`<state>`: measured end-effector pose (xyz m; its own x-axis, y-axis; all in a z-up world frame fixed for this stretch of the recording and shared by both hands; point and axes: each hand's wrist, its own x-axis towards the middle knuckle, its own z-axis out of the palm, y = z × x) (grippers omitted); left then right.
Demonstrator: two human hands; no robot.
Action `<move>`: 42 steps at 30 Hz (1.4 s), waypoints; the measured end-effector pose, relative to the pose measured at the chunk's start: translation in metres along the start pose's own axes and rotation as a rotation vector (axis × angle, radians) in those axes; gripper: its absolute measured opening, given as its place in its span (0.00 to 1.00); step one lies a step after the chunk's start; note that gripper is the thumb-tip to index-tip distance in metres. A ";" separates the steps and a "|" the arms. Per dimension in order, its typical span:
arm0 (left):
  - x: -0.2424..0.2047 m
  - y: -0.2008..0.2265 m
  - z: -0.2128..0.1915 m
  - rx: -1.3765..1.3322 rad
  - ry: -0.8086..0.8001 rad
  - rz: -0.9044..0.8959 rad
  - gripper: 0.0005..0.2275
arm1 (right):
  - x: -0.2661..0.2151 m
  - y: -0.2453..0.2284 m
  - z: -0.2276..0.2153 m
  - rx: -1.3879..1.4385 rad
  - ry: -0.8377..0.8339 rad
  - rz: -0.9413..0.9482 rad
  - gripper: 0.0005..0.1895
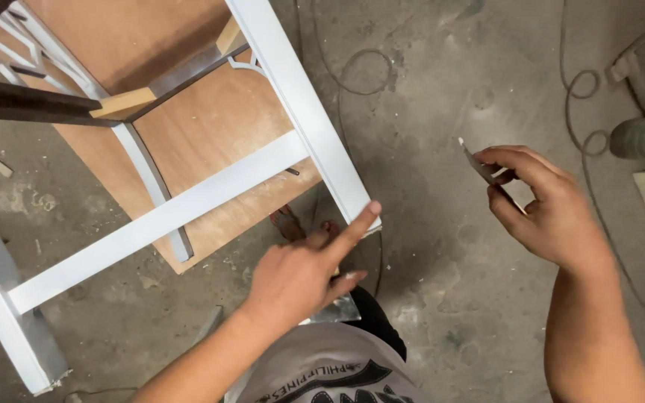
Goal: Applying and smoothing putty into the joints of a chair frame using a putty knife to prepare it for finishing.
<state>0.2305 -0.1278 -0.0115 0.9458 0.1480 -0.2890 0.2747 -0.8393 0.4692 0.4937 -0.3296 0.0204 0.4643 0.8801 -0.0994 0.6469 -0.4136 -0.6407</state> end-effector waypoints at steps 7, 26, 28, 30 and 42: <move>-0.007 -0.012 -0.022 -0.123 -0.106 0.082 0.39 | 0.040 -0.054 -0.006 -0.026 -0.044 -0.150 0.23; -0.065 -0.086 -0.006 -0.463 0.408 0.021 0.24 | 0.063 -0.123 0.004 -0.887 -0.269 -0.641 0.27; -0.069 -0.083 -0.005 -0.550 0.421 -0.049 0.22 | 0.067 -0.133 -0.009 -0.902 -0.425 -0.532 0.32; -0.069 -0.080 -0.001 -0.558 0.406 -0.087 0.23 | 0.089 -0.141 -0.007 -0.861 -0.392 -0.547 0.37; -0.076 -0.086 0.003 -0.573 0.349 -0.220 0.26 | 0.071 -0.143 0.010 -0.714 -0.524 -0.576 0.32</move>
<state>0.1346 -0.0682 -0.0327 0.8320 0.5220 -0.1881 0.4229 -0.3771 0.8240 0.4279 -0.2055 0.0973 -0.2350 0.9075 -0.3481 0.9714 0.2071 -0.1161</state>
